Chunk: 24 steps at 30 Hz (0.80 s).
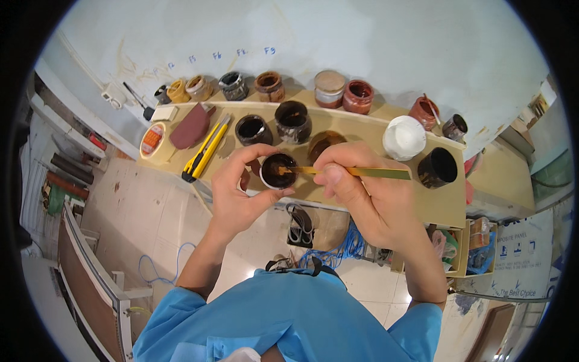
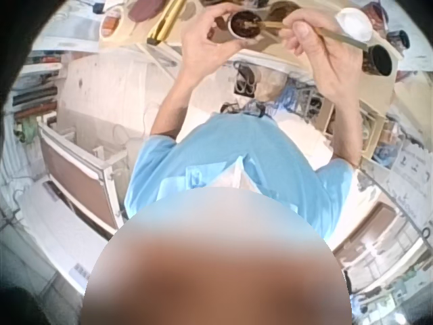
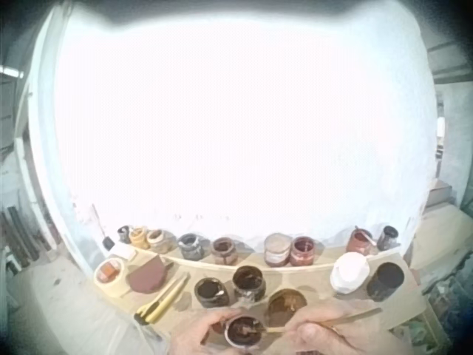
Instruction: The person stirs a brown paste in a small jar with a wooden stick, then adds liquid from a plastic bottle and continues stirring. They repeat the process by adding more paste from another jar and mixing again.
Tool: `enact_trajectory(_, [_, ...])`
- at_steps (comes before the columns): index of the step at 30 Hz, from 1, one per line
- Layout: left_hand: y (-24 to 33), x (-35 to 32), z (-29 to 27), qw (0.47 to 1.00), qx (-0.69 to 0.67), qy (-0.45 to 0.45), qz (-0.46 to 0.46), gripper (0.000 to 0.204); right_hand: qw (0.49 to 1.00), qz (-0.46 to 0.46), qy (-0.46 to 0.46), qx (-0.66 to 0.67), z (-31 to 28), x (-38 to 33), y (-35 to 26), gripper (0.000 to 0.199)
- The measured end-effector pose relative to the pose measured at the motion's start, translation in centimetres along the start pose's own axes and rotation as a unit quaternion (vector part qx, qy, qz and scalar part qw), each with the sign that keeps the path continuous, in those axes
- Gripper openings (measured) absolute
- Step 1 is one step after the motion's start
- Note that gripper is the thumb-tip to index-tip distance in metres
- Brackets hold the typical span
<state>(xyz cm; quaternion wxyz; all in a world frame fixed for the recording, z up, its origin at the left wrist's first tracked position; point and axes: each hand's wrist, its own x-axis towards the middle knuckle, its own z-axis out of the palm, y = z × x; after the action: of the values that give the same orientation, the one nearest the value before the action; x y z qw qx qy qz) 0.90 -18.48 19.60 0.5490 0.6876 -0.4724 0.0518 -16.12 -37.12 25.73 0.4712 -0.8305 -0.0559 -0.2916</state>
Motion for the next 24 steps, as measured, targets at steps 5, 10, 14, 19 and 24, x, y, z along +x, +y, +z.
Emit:
enact_trajectory(5, [0.0, -3.3, -0.8, 0.998, -0.019, 0.007, -0.055, 0.06, 0.997, -0.024, -0.073, -0.014, 1.8, -0.5, -1.0, 0.022])
enact_trajectory(10, [-0.1, -4.7, -1.5, 0.998, -0.028, 0.009, -0.061, 0.062, 0.989, -0.118, -0.077, -0.042, 4.2, 0.0, 0.1, 0.016])
enact_trajectory(14, [-0.3, -6.1, -2.2, 0.997, -0.01, -0.014, -0.077, 0.064, 0.993, -0.077, -0.089, -0.024, 4.8, 0.0, 0.3, 0.011])
enact_trajectory(19, [-1.8, -7.8, -2.6, 0.995, 0.002, -0.051, -0.09, 0.068, 0.992, 0.02, -0.122, 0.004, 6.1, 0.1, 1.0, 0.012])
enact_trajectory(24, [-3.2, -10.6, -2.9, 0.985, -0.01, -0.06, -0.164, 0.065, 0.981, -0.05, -0.189, -0.001, 9.0, -0.2, 3.8, 0.018])
